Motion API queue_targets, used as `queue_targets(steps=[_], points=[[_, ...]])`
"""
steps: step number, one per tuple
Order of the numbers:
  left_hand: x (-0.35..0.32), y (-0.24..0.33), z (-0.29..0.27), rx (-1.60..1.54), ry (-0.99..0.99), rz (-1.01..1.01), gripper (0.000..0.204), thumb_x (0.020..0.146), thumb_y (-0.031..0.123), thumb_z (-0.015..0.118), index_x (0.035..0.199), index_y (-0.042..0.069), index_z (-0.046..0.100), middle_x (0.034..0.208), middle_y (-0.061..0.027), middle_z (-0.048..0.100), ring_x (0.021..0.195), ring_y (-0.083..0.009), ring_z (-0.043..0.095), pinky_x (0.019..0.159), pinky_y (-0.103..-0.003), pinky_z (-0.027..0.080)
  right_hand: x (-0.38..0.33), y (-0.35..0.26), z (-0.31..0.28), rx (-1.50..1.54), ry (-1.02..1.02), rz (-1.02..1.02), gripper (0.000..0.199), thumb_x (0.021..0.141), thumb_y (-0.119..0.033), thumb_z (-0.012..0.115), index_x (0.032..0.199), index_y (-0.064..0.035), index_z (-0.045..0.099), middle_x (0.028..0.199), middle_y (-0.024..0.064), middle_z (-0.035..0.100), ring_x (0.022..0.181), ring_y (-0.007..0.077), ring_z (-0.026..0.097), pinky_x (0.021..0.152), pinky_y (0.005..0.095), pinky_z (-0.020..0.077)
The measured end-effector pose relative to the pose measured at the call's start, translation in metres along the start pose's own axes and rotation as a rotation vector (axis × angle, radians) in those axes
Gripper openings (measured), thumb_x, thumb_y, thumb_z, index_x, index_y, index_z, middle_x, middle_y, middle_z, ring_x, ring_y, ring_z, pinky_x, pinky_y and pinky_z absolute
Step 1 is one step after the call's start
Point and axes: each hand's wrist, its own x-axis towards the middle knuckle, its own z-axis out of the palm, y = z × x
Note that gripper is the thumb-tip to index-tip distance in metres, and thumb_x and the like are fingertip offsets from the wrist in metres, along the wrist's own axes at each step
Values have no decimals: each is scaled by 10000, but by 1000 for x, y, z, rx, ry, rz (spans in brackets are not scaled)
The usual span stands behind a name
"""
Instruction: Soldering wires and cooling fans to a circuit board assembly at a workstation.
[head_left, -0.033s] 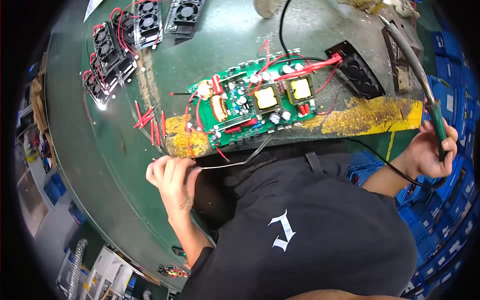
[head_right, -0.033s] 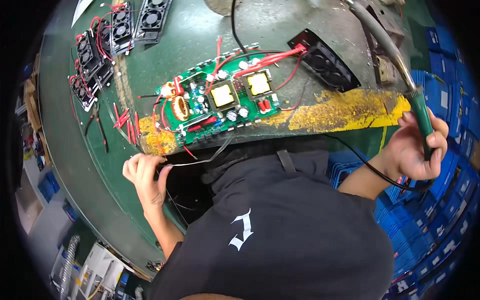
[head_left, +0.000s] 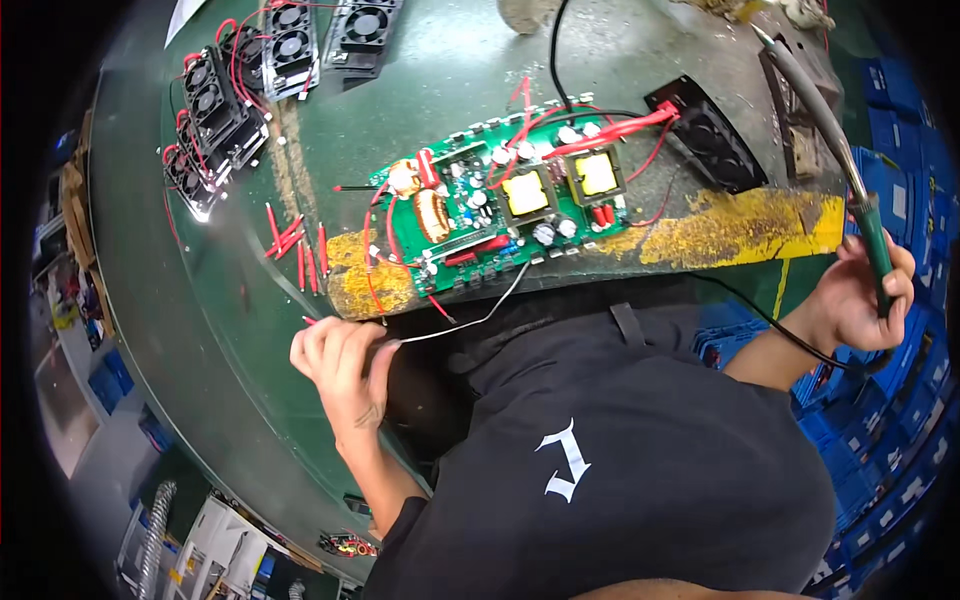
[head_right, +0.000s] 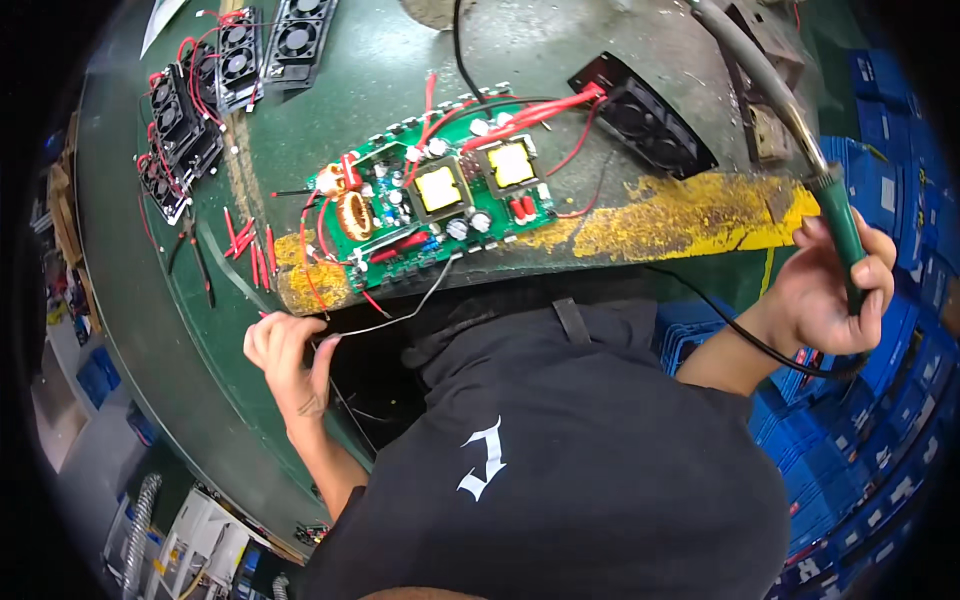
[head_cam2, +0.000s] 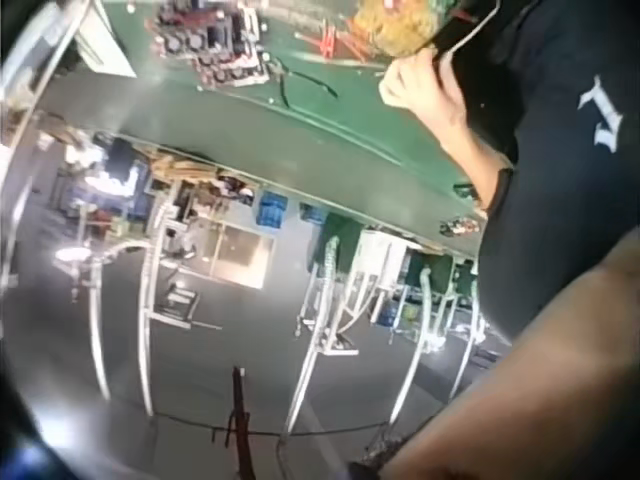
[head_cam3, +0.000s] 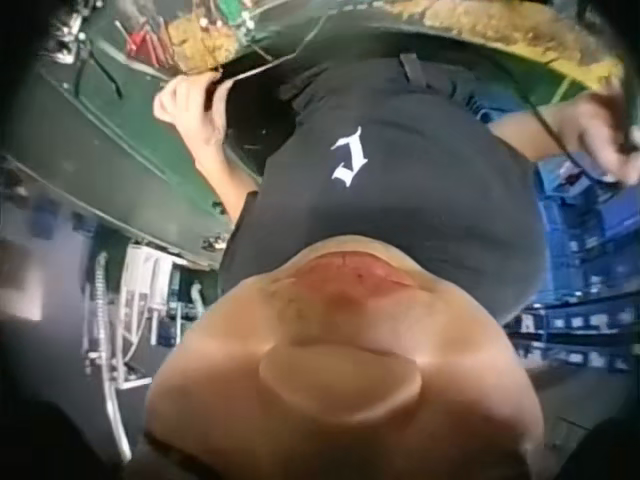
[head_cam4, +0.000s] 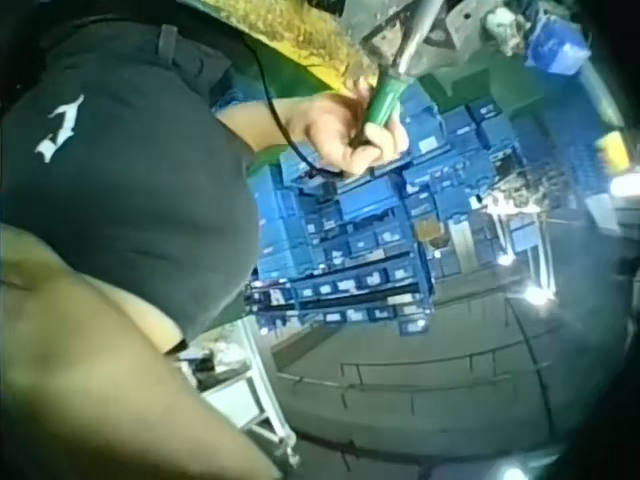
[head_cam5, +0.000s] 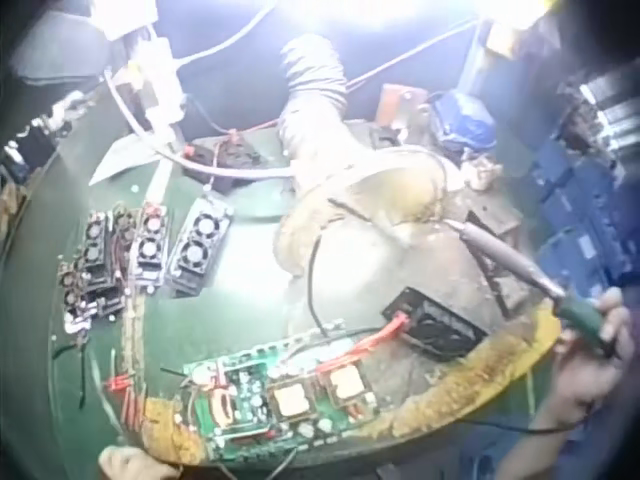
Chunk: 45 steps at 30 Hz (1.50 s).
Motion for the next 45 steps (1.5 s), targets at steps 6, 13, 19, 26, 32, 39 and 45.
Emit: queue_targets(steps=[6, 13, 19, 26, 32, 39, 45], points=[[-8, 41, -52, -210, -183, 122, 234, 671, 96, 790, 902, 99, 759, 801, -41, 560, 782, -210, 585, 1026, -497, 397, -27, -6, -15, 19, 0, -44, 351, 946, -369, 439, 841, -82, 611, 1176, 224, 663, 780, 419, 696, 620, 449, 571], [28, 143, 40, -452, -236, 458, 296, 717, 153, 841, 938, 51, 673, 825, -74, 572, 704, -262, 588, 633, -386, 471, -76, -18, -46, 174, 77, 4, 310, 957, -352, 477, 853, -93, 610, 1213, 183, 632, 860, 385, 676, 660, 402, 557], [70, 208, 60, -461, -246, 325, 299, 803, -35, 726, 1097, 13, 698, 843, -89, 540, 736, -254, 609, 632, -367, 510, -112, -33, -76, 243, 122, 32, 314, 968, -362, 500, 875, -92, 630, 1195, 181, 603, 831, 364, 672, 653, 371, 562], [85, 211, 48, -387, -253, 403, 211, 798, -47, 720, 991, 34, 702, 843, -91, 554, 712, -252, 618, 606, -362, 507, -124, -19, -87, 319, 226, 106, 365, 997, -365, 469, 907, -63, 652, 1106, 199, 619, 809, 352, 670, 625, 380, 560], [89, 207, 61, -360, -205, 305, 523, 801, -130, 641, 1280, 75, 693, 892, -102, 554, 735, -235, 588, 680, -336, 503, -133, -11, -89, 333, 379, 232, 435, 1015, -358, 404, 939, -29, 677, 993, 171, 606, 853, 373, 645, 715, 468, 496], [89, 195, 71, -403, -141, 293, 356, 793, -57, 761, 1127, 69, 760, 823, -62, 521, 600, -162, 519, 573, -301, 453, -147, -12, -98, 233, 512, 272, 462, 1026, -392, 467, 1006, -11, 728, 1100, 203, 689, 1040, 372, 685, 898, 515, 581], [98, 194, 77, -440, -106, 330, 364, 759, -73, 751, 1100, 54, 749, 815, -68, 523, 628, -183, 537, 563, -310, 446, -153, -21, -96, 276, 532, 340, 372, 1024, -339, 545, 1033, -25, 743, 1139, 239, 707, 1123, 357, 683, 898, 441, 621]])
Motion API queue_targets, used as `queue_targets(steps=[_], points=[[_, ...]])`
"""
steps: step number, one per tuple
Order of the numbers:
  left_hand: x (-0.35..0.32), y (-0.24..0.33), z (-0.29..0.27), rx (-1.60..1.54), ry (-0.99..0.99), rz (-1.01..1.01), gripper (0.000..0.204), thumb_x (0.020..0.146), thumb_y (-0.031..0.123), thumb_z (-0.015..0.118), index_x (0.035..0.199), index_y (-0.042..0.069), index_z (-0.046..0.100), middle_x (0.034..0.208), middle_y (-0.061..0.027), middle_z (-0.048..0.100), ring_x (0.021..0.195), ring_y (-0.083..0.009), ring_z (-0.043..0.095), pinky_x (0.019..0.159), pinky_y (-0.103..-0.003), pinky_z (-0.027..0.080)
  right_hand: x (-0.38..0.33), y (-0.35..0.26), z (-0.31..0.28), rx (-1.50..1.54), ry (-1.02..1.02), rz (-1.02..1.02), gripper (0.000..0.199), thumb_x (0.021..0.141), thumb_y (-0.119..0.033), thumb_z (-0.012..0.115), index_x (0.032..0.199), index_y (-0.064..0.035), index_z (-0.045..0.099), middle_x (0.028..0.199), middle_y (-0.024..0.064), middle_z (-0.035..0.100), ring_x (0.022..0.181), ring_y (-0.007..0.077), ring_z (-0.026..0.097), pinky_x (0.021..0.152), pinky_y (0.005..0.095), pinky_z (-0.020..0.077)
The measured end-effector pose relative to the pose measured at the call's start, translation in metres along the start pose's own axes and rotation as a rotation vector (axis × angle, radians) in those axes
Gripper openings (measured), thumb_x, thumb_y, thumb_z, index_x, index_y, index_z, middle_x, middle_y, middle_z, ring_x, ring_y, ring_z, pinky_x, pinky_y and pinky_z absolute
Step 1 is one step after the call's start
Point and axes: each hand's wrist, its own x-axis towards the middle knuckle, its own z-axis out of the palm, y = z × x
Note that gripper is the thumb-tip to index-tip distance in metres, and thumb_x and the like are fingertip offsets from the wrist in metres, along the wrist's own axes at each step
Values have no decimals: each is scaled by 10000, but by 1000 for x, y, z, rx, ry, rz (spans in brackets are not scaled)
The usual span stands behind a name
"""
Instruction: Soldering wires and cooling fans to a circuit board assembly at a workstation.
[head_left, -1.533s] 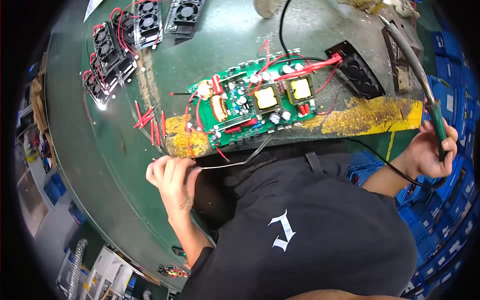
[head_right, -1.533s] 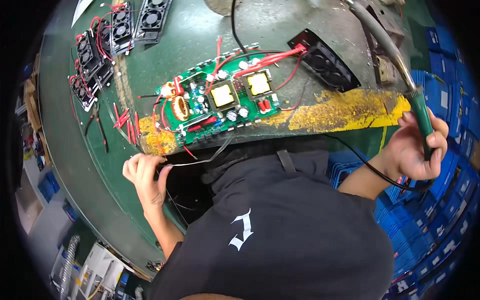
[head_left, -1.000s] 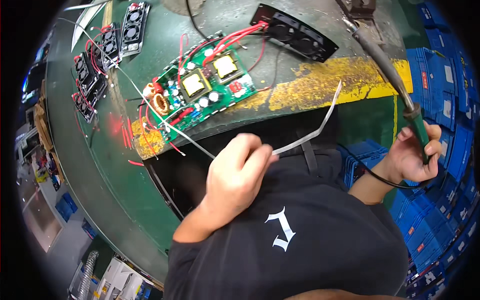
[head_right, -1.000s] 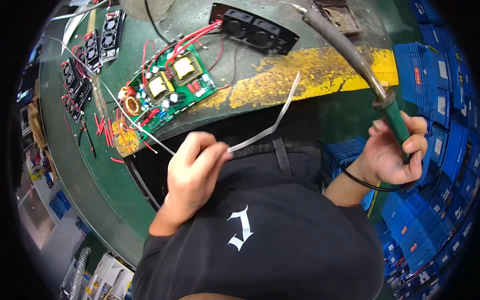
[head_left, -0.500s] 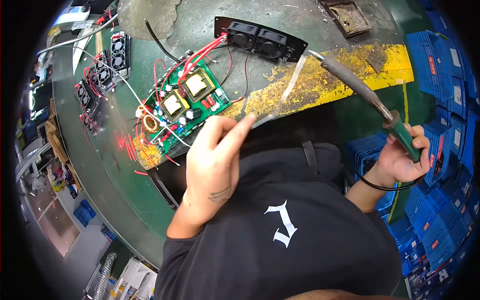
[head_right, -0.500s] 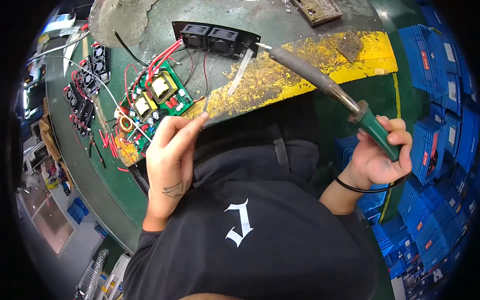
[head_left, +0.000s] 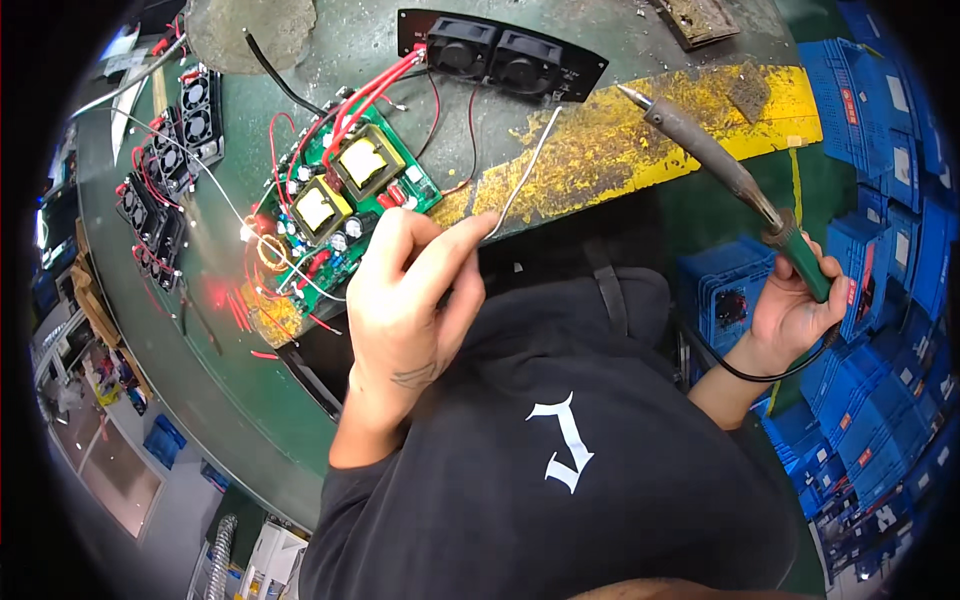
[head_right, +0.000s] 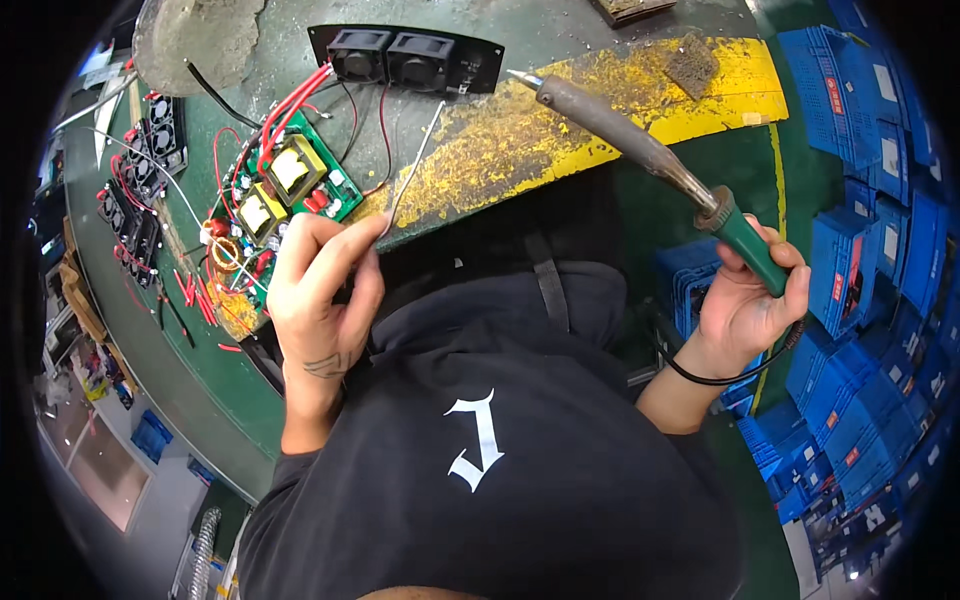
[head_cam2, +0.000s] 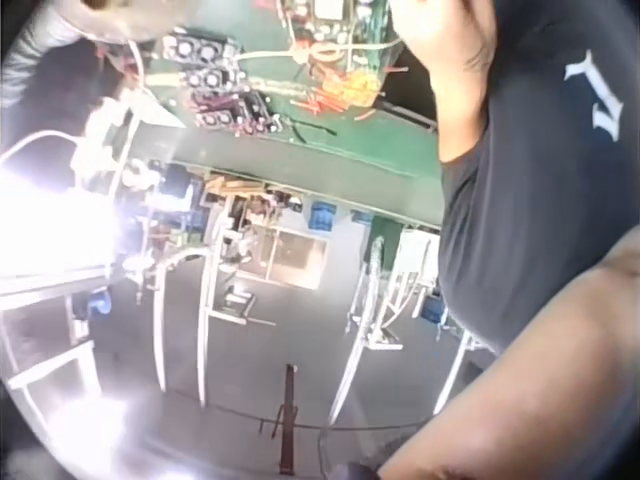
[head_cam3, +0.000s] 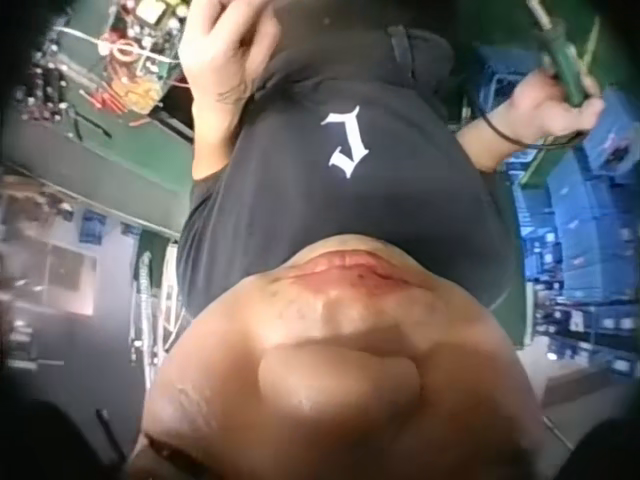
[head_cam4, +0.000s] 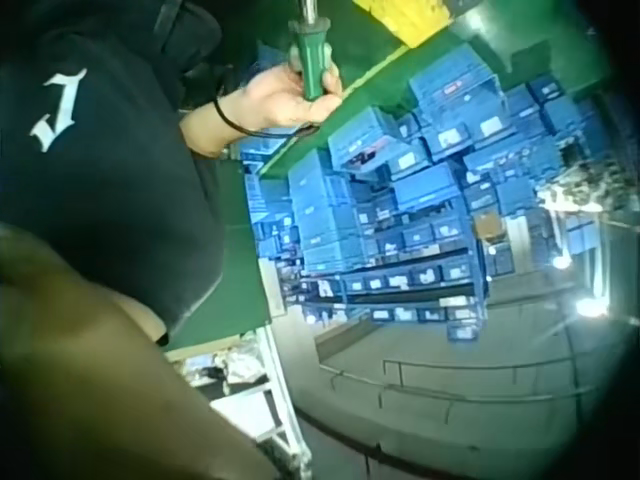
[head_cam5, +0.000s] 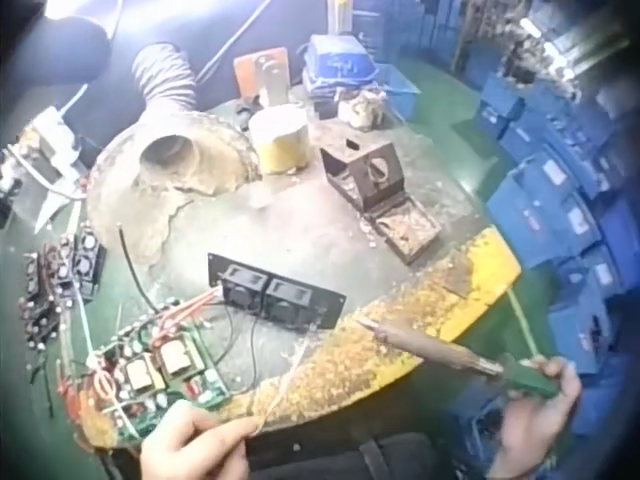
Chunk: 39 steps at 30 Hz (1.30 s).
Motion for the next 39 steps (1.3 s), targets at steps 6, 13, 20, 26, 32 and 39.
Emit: queue_targets(steps=[6, 13, 20, 26, 32, 39], points=[[-1, 8, 3, -189, -111, -29, 191, 765, 22, 766, 949, 51, 722, 696, -68, 545, 588, -227, 575, 543, -342, 463, 0, -5, 13, 131, -85, 30, 340, 1017, -331, 564, 1013, -38, 738, 1142, 232, 705, 1135, 354, 679, 899, 447, 625], [0, 56, 26, -343, -74, 166, 81, 834, 62, 756, 884, 33, 699, 654, -61, 533, 534, -225, 529, 493, -341, 420, -1, 31, 92, -109, -40, -469, 383, 1070, -370, 467, 1122, -43, 660, 1320, 239, 609, 1283, 408, 579, 1058, 510, 552], [22, 66, -1, -604, -130, 107, 311, 943, 126, 684, 1202, -45, 699, 655, -78, 567, 576, -200, 569, 549, -300, 434, -7, 47, 151, -729, -752, -1060, 233, 978, -301, 678, 1010, -71, 653, 1127, 149, 441, 1069, 368, 616, 811, 461, 683], [31, 74, -15, -1297, -514, -509, 321, 999, 203, 683, 1235, -10, 632, 810, 14, 659, 681, -47, 609, 628, -193, 504, -16, 77, 160, -599, -708, -1040, 462, 808, 11, 794, 1099, -73, 445, 1184, 128, 387, 1228, 400, 553, 945, 491, 639], [29, 66, -3, -1361, -461, -520, 240, 1013, 204, 673, 1145, 11, 617, 811, 35, 577, 680, -27, 510, 613, -204, 434, -19, 92, 164, -513, -684, -1123, 215, 951, -28, 619, 1084, -114, 474, 1169, 154, 460, 1261, 460, 528, 993, 621, 566], [24, 54, 29, -1056, -163, -394, 193, 945, 165, 757, 995, 16, 645, 649, 41, 463, 628, -44, 346, 545, -245, 355, -13, 44, 155, -545, -616, -478, 156, 989, -171, 556, 964, -17, 562, 1156, 190, 595, 1070, 324, 673, 877, 411, 583]])
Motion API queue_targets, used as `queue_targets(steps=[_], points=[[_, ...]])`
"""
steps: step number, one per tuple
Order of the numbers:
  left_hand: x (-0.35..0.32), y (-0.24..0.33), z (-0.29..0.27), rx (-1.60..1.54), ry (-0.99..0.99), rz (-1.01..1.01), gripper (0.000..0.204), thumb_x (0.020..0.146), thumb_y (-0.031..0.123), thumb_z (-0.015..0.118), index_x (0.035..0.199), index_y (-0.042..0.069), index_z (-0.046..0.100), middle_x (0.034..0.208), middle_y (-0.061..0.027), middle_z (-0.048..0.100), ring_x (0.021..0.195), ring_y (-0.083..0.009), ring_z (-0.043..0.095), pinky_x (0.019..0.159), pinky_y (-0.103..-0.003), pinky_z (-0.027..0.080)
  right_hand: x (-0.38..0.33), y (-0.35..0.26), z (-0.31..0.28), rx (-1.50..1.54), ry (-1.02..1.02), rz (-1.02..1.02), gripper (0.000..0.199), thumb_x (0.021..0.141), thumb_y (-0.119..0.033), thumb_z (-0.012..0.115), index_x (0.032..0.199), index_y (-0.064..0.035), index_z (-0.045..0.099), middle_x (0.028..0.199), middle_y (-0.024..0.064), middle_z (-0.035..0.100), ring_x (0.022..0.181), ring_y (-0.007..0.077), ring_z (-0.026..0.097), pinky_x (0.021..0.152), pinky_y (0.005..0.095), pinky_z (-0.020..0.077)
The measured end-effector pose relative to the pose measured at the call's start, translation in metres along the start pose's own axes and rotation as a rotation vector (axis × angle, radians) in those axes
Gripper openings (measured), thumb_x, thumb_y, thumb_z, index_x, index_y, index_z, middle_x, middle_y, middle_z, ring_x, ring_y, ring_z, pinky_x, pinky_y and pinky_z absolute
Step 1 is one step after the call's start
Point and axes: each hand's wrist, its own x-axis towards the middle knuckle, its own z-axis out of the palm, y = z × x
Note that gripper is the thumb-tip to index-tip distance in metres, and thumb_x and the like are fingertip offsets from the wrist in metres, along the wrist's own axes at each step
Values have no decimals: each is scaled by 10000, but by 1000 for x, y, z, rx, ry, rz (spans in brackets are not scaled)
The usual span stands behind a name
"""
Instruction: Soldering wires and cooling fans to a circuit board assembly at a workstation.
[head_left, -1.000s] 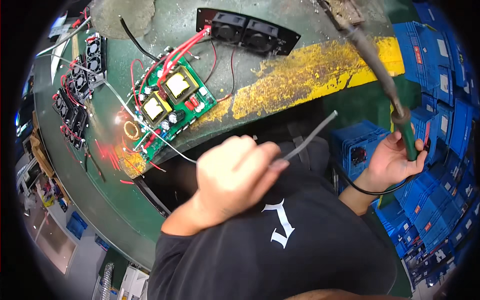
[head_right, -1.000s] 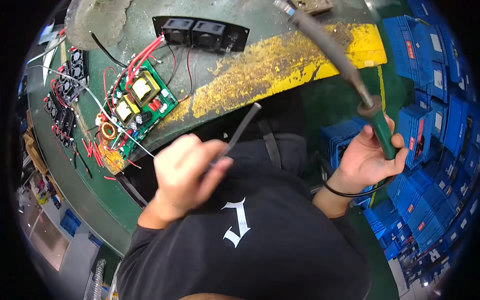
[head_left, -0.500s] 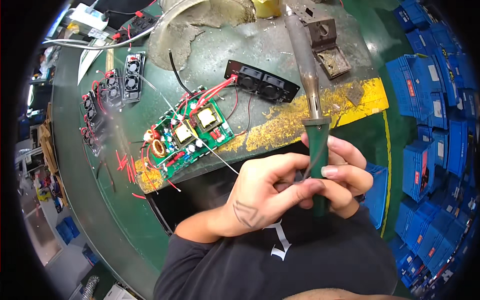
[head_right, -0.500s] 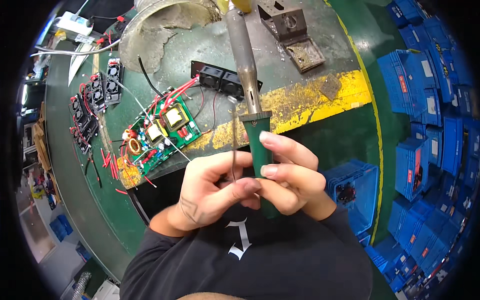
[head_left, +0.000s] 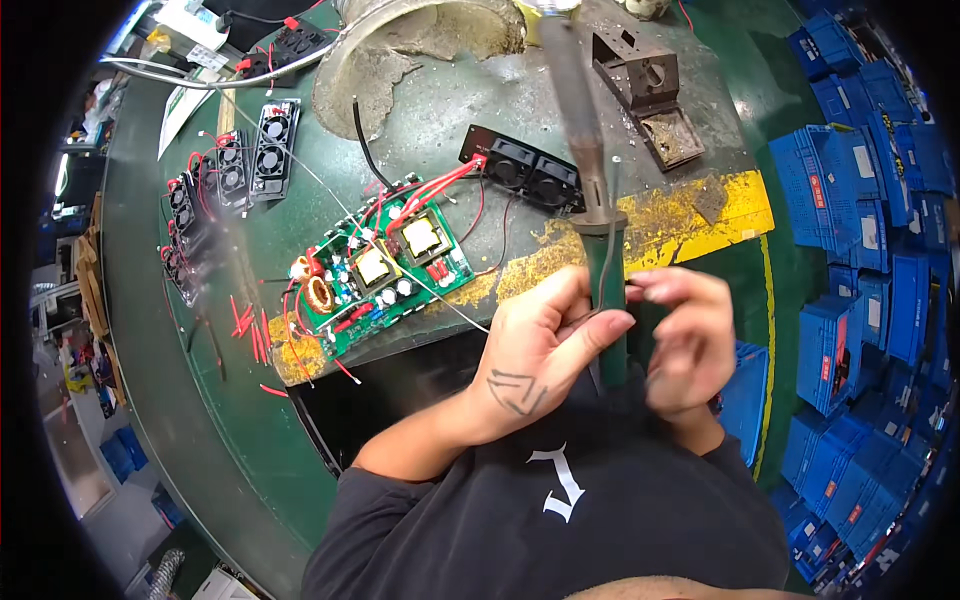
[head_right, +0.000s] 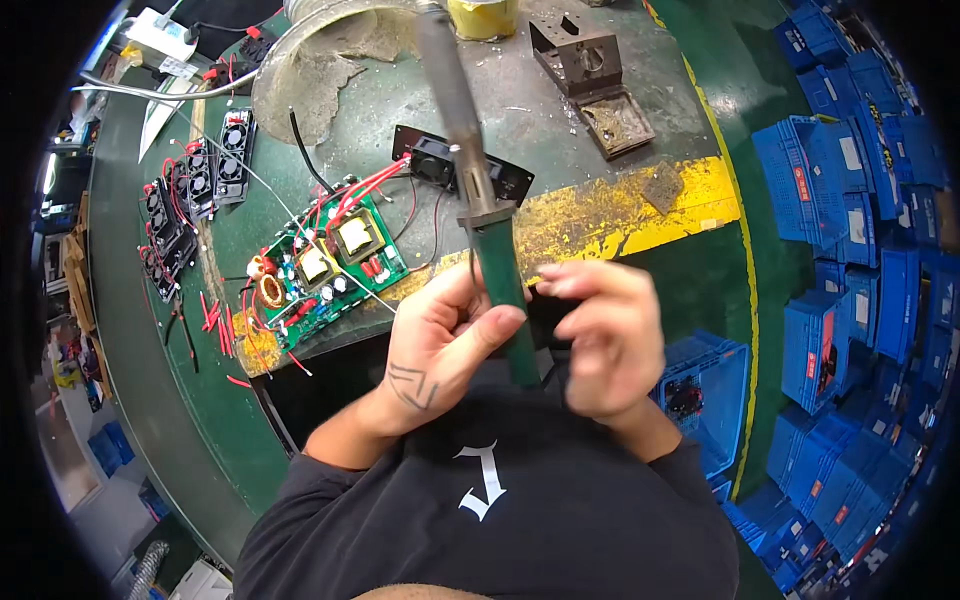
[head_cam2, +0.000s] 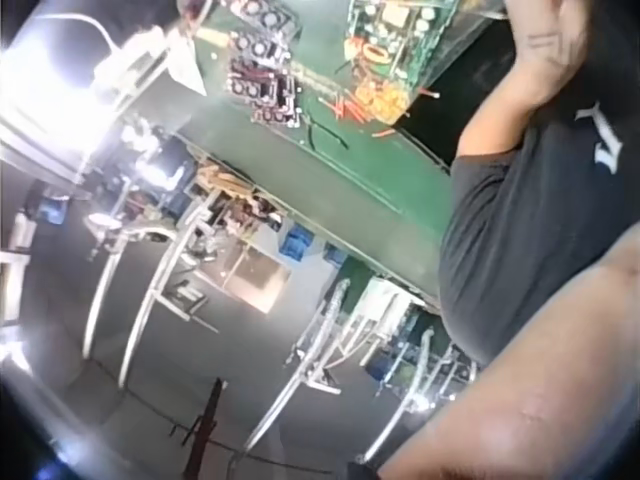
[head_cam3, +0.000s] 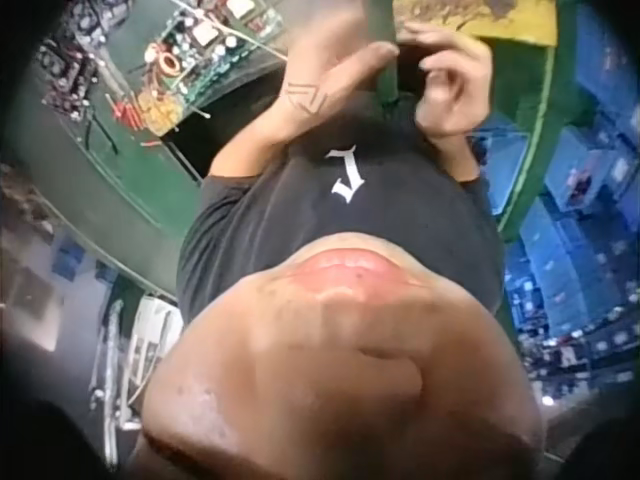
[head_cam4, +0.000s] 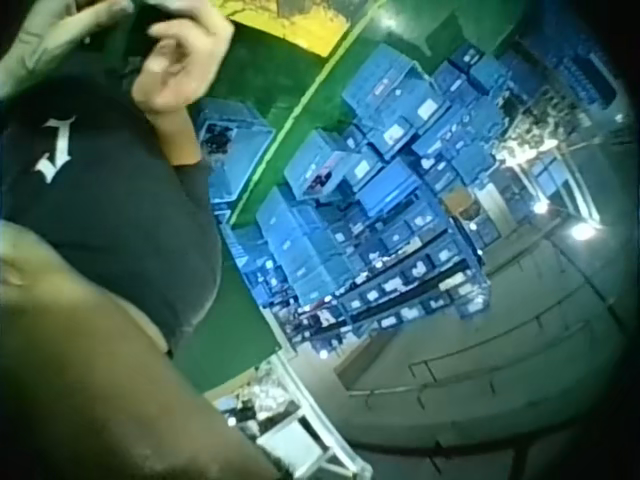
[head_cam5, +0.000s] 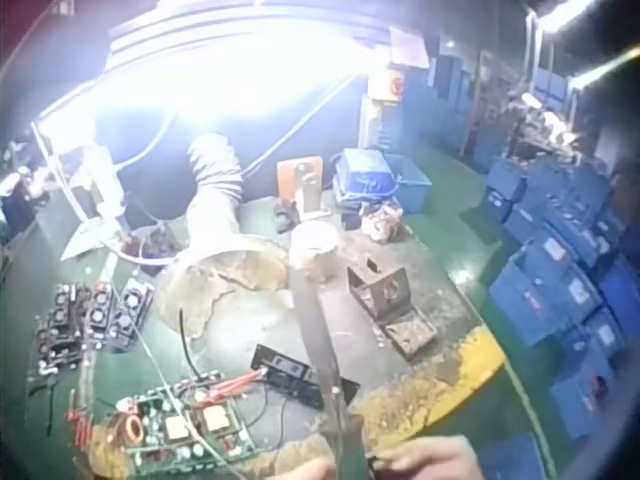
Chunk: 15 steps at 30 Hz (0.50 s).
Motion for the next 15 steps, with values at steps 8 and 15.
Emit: queue_targets(steps=[8, 15], points=[[10, -14, 13, 705, 80, 403, 434, 829, 130, 796, 1187, -43, 622, 917, -161, 664, 774, -370, 675, 680, -405, 560, 10, -9, -6, 360, -143, 683, 322, 1017, -24, 520, 1323, 77, 539, 1190, 116, 659, 1042, 136, 635, 932, 243, 486], [-4, 4, -17, 765, 4, 490, 437, 903, 246, 744, 1261, 6, 669, 745, -62, 502, 652, -196, 480, 605, -319, 421, -6, -4, -38, 220, 183, 837, 360, 1042, -158, 505, 1322, 66, 542, 948, 111, 673, 605, 71, 544, 517, 186, 424]])
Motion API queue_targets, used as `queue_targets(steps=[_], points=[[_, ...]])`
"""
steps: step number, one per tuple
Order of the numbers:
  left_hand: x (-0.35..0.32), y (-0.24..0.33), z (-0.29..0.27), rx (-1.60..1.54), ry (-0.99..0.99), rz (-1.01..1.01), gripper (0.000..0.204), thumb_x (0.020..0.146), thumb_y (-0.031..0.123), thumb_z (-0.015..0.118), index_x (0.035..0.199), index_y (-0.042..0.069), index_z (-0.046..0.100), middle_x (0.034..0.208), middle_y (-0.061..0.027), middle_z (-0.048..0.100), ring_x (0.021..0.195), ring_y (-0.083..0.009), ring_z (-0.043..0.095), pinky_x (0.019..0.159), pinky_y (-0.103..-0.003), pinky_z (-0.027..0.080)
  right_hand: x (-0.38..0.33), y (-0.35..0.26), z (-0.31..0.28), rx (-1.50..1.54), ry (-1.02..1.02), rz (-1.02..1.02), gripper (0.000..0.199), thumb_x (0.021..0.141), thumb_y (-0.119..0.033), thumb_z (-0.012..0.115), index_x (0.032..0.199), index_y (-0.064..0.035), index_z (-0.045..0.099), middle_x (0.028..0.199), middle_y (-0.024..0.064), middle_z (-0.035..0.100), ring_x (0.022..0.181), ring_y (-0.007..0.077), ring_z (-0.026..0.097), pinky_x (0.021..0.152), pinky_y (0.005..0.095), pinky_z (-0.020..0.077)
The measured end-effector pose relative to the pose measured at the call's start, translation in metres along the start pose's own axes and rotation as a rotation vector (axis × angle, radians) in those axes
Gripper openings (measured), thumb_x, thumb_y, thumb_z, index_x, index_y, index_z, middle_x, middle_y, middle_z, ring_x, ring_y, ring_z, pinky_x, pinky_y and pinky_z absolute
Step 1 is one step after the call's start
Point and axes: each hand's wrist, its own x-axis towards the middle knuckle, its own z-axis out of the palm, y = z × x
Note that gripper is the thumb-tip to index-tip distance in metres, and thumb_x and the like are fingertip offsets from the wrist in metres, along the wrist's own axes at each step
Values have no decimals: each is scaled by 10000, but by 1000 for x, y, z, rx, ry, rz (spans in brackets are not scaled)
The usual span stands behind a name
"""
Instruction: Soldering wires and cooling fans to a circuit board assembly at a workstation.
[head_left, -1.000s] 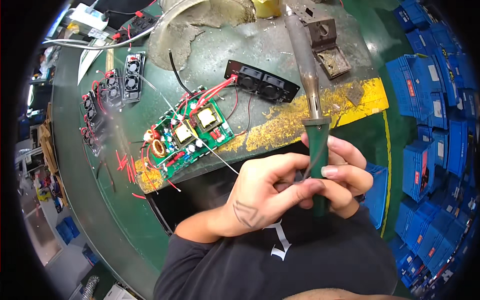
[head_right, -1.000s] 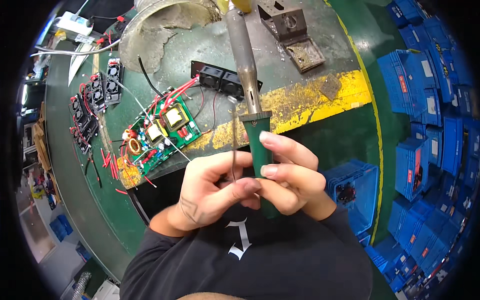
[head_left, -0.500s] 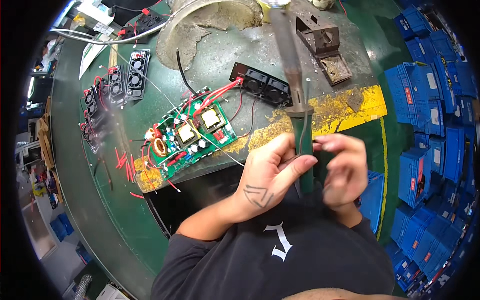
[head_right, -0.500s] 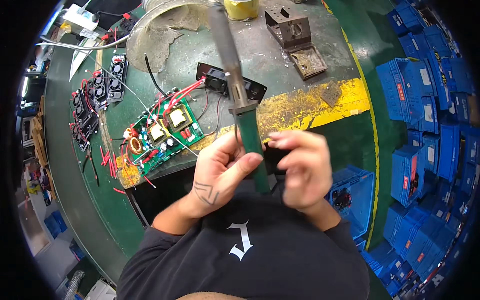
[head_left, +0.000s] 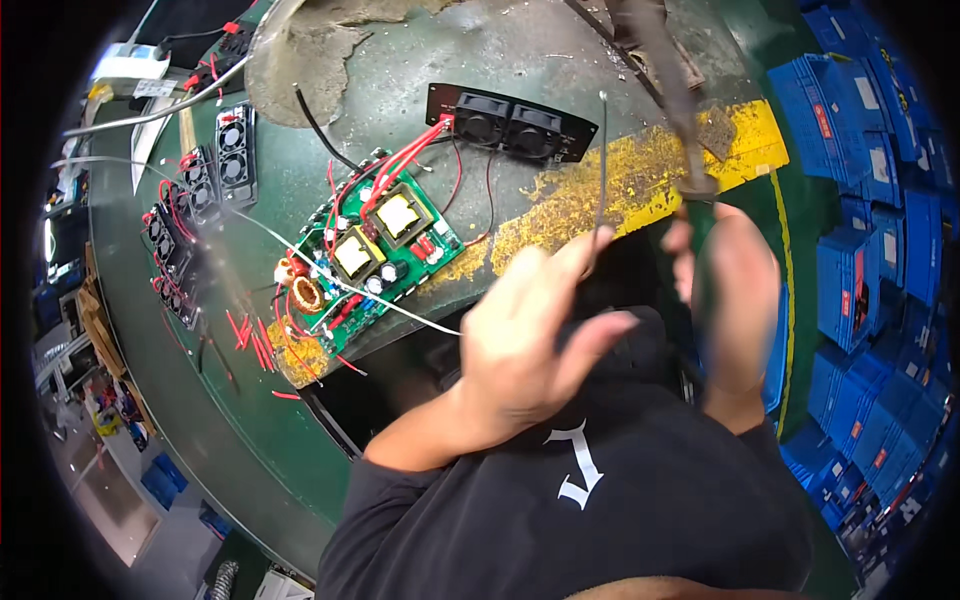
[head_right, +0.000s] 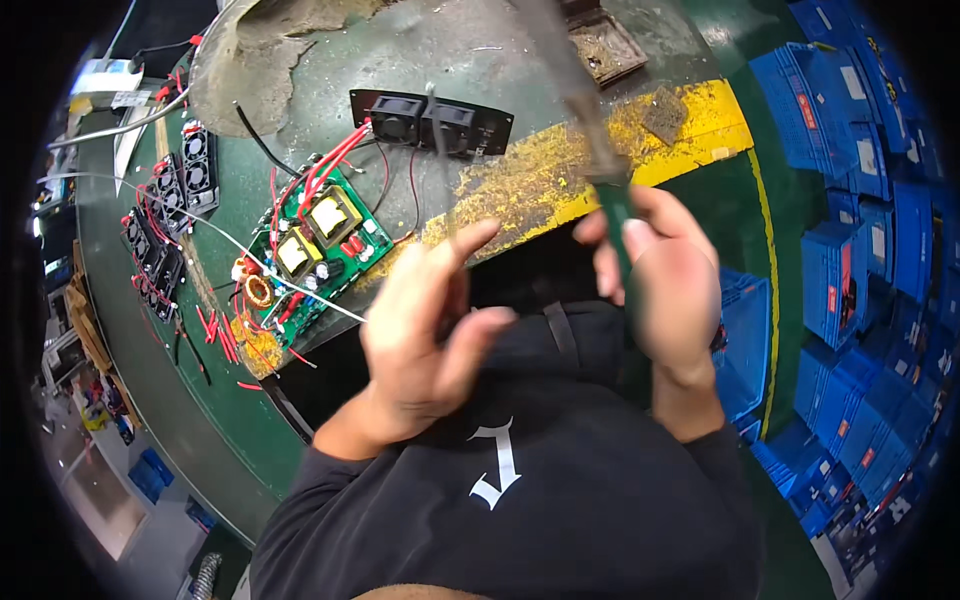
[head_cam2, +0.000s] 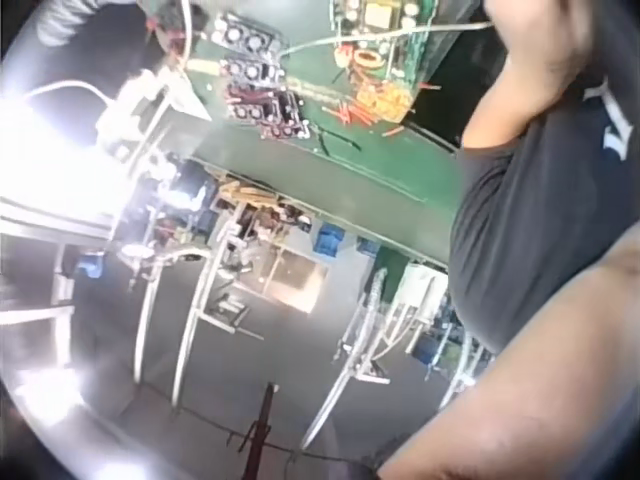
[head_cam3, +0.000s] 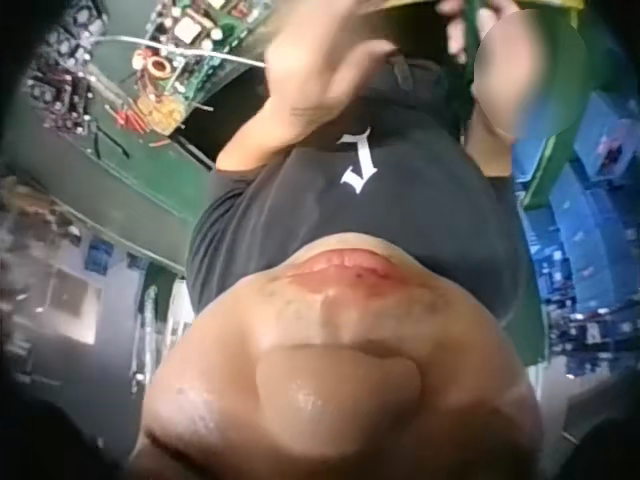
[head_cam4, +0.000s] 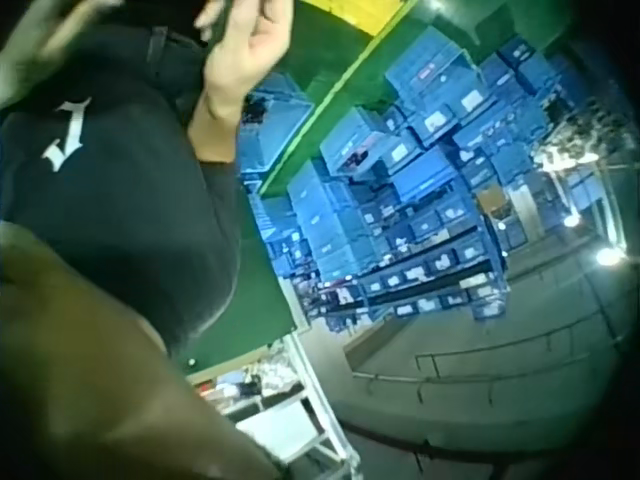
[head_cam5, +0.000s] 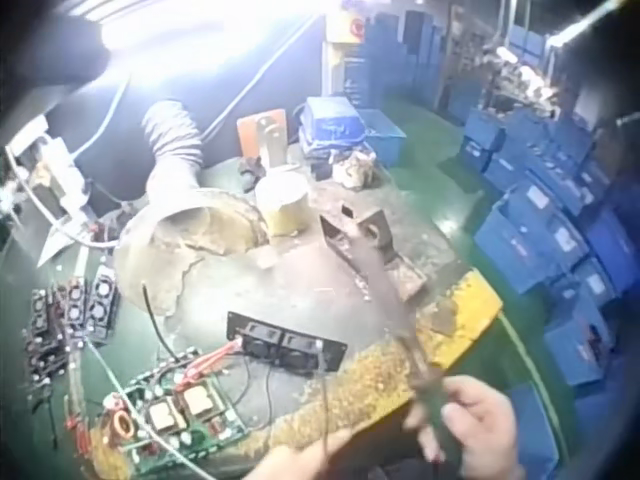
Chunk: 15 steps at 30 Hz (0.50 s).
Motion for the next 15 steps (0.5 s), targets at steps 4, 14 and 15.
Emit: queue_targets(steps=[4, 14, 15], points=[[-3, -13, -50, 226, 139, -40, 344, 822, 85, 767, 1165, 58, 762, 781, -43, 577, 687, -194, 543, 624, -321, 460, -19, -25, -47, -474, 40, -212, 454, 989, -46, 591, 1413, 69, 474, 975, 102, 661, 614, 32, 486, 550, 157, 377], [-6, -22, -25, 246, 156, 1, 499, 772, -120, 695, 1258, -8, 705, 784, -79, 482, 651, -190, 510, 608, -299, 454, -15, -58, -80, -1491, 28, -781, 352, 822, 82, 734, 1171, 61, 702, 1089, 210, 732, 969, 314, 720, 830, 330, 559], [-5, -21, -23, 281, 127, -8, 522, 766, -123, 680, 1265, 28, 712, 772, -66, 466, 620, -183, 522, 585, -293, 465, -14, -54, -77, -1444, 9, -789, 356, 801, 83, 749, 1154, 63, 709, 1062, 210, 736, 938, 314, 721, 808, 329, 559]])
